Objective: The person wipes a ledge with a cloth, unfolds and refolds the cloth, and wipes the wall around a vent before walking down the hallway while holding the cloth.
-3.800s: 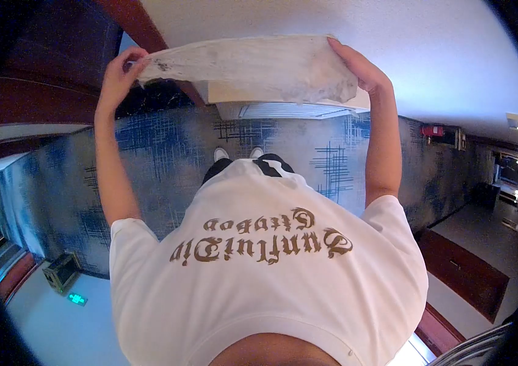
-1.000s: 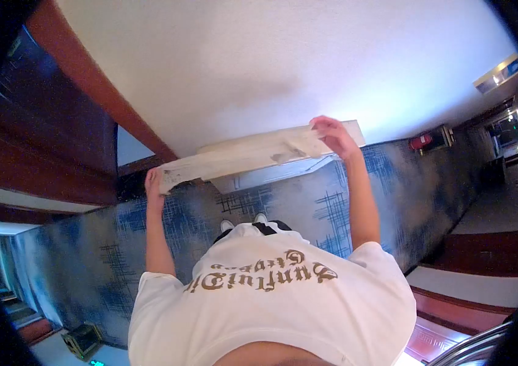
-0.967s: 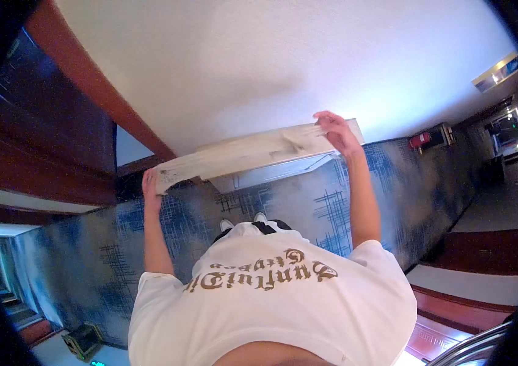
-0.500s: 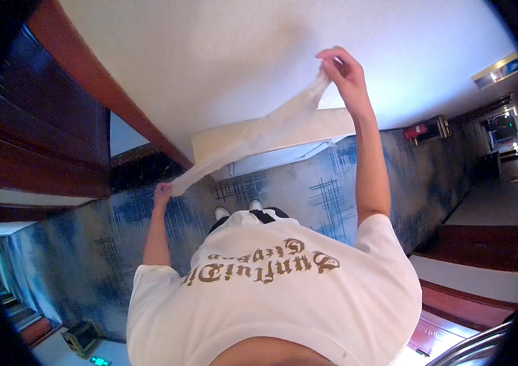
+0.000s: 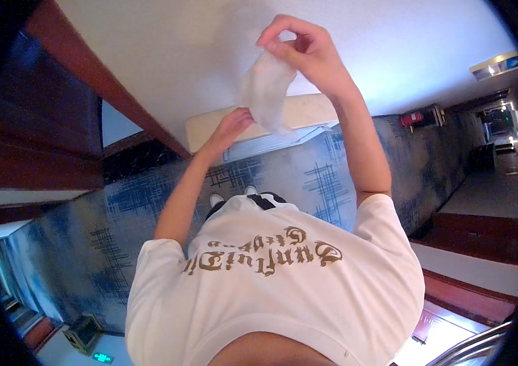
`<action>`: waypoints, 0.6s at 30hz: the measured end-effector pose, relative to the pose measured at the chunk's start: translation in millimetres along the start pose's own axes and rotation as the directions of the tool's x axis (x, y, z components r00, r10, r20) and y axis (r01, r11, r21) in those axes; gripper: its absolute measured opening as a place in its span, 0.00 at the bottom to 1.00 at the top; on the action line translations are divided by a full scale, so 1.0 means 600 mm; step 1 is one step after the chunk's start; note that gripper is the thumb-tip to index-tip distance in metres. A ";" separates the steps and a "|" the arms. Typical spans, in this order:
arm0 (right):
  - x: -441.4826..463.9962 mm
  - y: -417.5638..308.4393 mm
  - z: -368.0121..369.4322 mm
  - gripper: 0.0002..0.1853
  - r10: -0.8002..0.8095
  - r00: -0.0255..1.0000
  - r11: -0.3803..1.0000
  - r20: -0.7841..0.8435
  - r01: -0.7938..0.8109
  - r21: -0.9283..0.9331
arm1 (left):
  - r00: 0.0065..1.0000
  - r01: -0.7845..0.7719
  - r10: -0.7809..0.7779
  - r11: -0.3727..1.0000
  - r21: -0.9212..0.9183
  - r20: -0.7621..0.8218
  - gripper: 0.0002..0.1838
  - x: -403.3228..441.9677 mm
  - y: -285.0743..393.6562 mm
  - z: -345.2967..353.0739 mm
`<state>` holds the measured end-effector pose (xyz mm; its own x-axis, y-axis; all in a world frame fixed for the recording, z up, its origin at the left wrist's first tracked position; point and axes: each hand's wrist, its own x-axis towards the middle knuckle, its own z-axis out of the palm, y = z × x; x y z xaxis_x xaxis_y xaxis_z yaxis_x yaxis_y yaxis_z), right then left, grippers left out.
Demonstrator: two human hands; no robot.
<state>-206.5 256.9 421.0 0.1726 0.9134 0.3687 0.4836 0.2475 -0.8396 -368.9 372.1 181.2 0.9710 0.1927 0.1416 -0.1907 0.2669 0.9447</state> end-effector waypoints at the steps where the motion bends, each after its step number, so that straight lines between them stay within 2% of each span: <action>1: -0.004 -0.003 -0.009 0.03 0.017 0.998 1.000 -0.065 -0.015 0.020 | 0.999 0.007 -0.009 0.999 0.048 0.044 0.25 0.005 0.008 0.002; 2: -0.005 -0.003 -0.016 0.03 0.035 0.991 0.999 -0.130 -0.029 0.042 | 0.996 0.013 -0.021 0.995 0.097 0.088 0.26 0.011 0.013 0.002; 3: -0.002 0.003 -0.023 0.06 -0.067 0.981 0.998 -0.181 0.070 0.008 | 0.995 0.019 -0.028 0.995 0.099 0.093 0.26 0.017 0.002 0.000; 4: -0.007 -0.004 -0.027 0.06 -0.062 0.980 0.998 -0.188 0.065 0.012 | 0.997 0.059 -0.062 0.997 0.058 0.052 0.27 0.022 -0.016 -0.004; 6: -0.009 -0.030 -0.045 0.02 0.127 0.966 0.978 -0.226 -0.084 0.192 | 0.995 0.098 -0.098 0.995 0.020 0.014 0.30 0.031 -0.035 -0.011; 8: -0.004 -0.022 -0.056 0.01 0.070 0.962 0.985 -0.263 -0.026 0.170 | 0.996 0.083 -0.081 0.942 0.326 -0.019 0.32 0.035 -0.044 -0.014; 9: -0.001 -0.013 -0.064 0.02 0.012 0.957 0.988 -0.291 0.034 0.152 | 0.996 0.089 -0.087 0.941 0.327 -0.020 0.32 0.038 -0.067 -0.018; 11: 0.002 -0.021 -0.065 0.02 -0.088 0.941 0.987 -0.327 0.126 0.096 | 0.999 -0.038 0.038 0.974 0.222 0.004 0.32 0.045 -0.121 -0.025; 12: 0.001 -0.017 -0.068 0.02 -0.086 0.941 0.987 -0.329 0.125 0.101 | 0.999 -0.033 0.033 0.974 0.224 0.002 0.32 0.040 -0.118 -0.025; 14: 0.004 0.002 -0.092 0.03 -0.029 0.921 0.987 -0.389 0.088 0.136 | 0.968 0.205 -0.228 0.959 0.194 0.105 0.33 0.033 -0.113 -0.023; 15: 0.004 0.016 -0.105 0.03 -0.023 0.921 0.986 -0.389 0.085 0.142 | 0.967 0.212 -0.235 0.958 0.193 0.103 0.33 0.021 -0.105 -0.022; 17: 0.003 0.055 -0.139 0.04 0.054 0.887 0.997 -0.459 -0.020 0.080 | 0.951 0.299 -0.301 0.953 0.039 0.066 0.33 -0.011 -0.072 -0.024; 18: 0.001 0.085 -0.156 0.04 0.057 0.886 0.996 -0.460 -0.020 0.086 | 0.950 0.304 -0.306 0.952 0.041 0.063 0.33 -0.023 -0.052 -0.026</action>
<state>-101.3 239.8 416.1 0.5750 0.6751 0.4622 0.4047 0.2563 -0.8778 -378.3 375.7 144.9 0.9898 0.0422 -0.1361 0.1195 0.2741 0.9543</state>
